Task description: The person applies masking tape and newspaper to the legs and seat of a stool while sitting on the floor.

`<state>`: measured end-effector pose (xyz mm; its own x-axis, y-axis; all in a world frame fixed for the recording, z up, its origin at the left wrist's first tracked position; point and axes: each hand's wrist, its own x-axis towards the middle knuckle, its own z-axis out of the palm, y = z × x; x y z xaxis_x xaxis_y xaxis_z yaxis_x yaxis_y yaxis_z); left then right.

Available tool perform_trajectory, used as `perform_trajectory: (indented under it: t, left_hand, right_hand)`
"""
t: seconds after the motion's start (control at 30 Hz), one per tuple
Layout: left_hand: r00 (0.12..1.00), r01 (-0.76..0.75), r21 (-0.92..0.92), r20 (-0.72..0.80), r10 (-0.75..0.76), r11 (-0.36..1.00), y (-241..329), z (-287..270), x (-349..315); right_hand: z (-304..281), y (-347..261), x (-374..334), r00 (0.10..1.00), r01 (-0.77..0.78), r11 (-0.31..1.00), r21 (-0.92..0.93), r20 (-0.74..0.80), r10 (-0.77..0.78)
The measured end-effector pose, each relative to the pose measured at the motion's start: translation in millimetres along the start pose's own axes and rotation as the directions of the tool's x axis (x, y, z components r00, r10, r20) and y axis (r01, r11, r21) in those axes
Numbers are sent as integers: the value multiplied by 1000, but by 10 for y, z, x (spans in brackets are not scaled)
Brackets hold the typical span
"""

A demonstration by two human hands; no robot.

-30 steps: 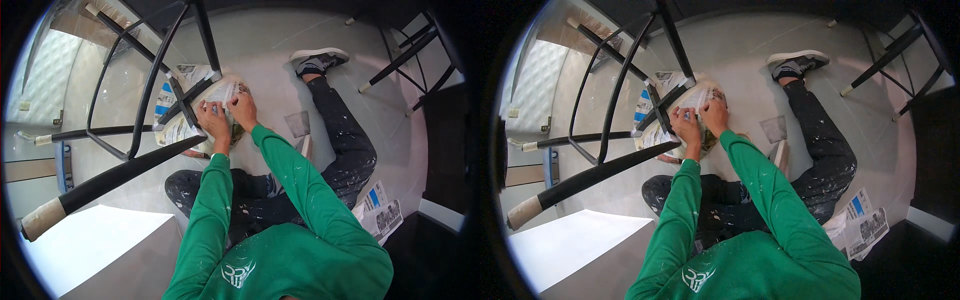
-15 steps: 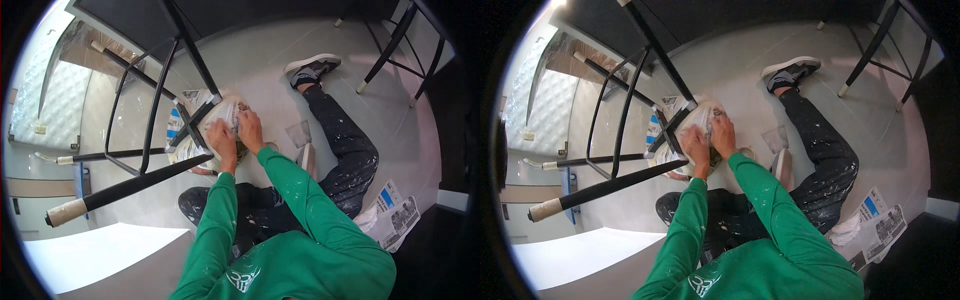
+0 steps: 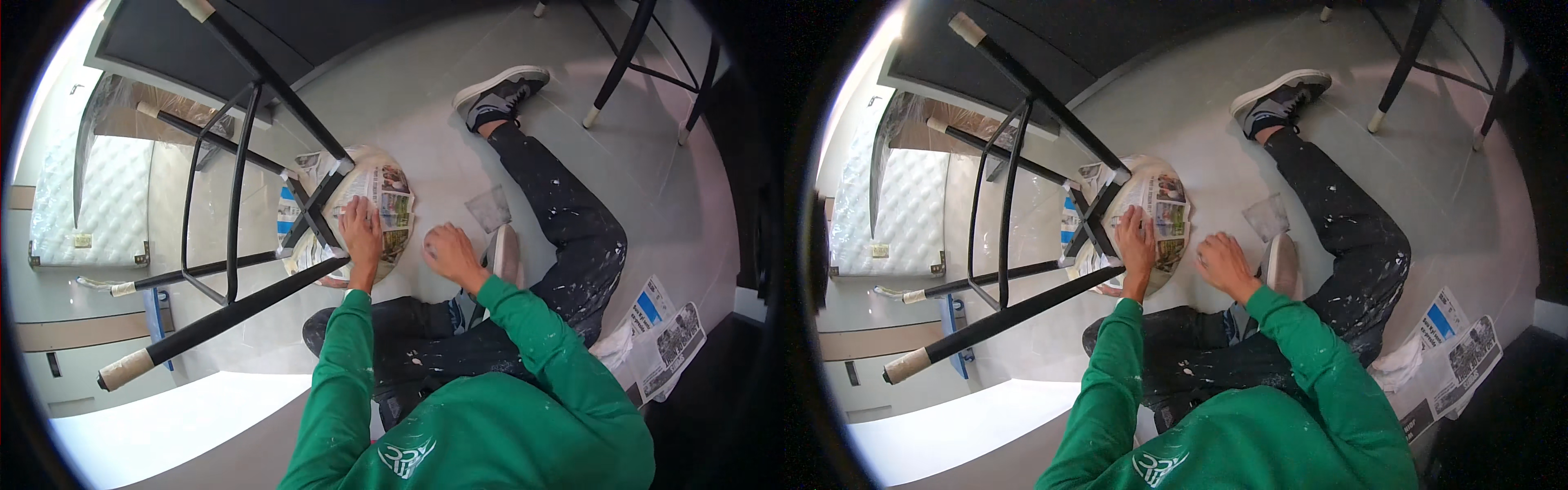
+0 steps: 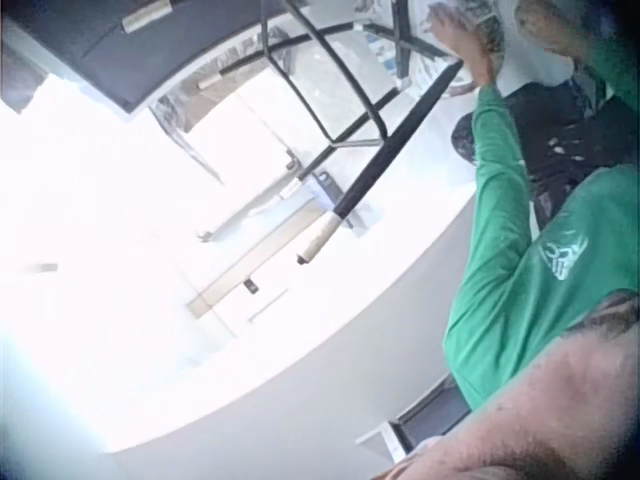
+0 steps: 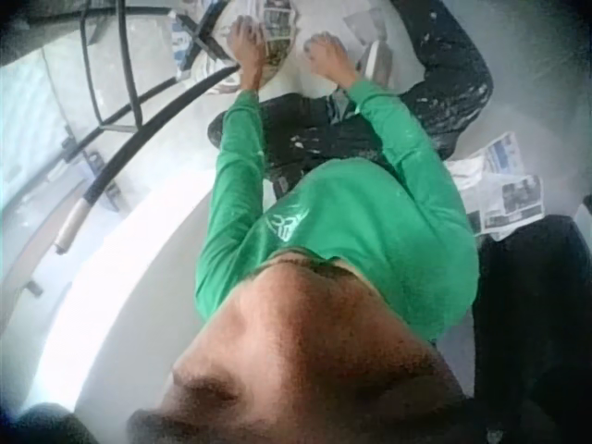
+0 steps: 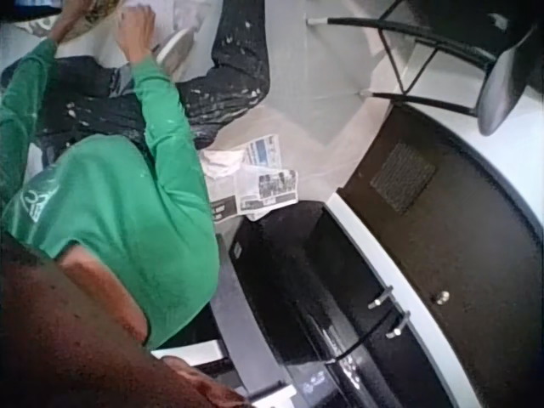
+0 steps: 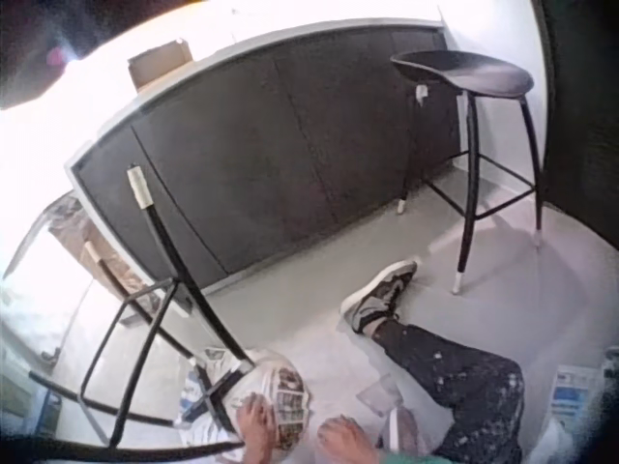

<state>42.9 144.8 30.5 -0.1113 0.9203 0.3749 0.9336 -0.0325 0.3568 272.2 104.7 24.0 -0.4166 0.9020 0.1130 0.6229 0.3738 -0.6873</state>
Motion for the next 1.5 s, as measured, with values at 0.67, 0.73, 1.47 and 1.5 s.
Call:
perform_trajectory:
  t: [0.67, 0.73, 1.47, 1.5]
  left_hand:
    - [579, 741, -591, 803, -144, -319, 573, -701, -557]
    - [588, 750, -606, 794, -153, -264, 566, -767, -575]
    - [642, 490, -857, 232, -730, 158, 1069, -485, -1171]
    - [647, 490, -857, 234, -725, 161, 1082, -488, -1191]
  right_hand:
    - [-681, -477, -265, 976, 195, 885, 422, 2, -216]
    - [-676, -513, -307, 973, 208, 882, 422, 3, -231]
    - [-290, -939, -351, 954, -241, 922, 303, 251, 167]
    - [-266, -893, -329, 942, -263, 910, 322, 287, 171]
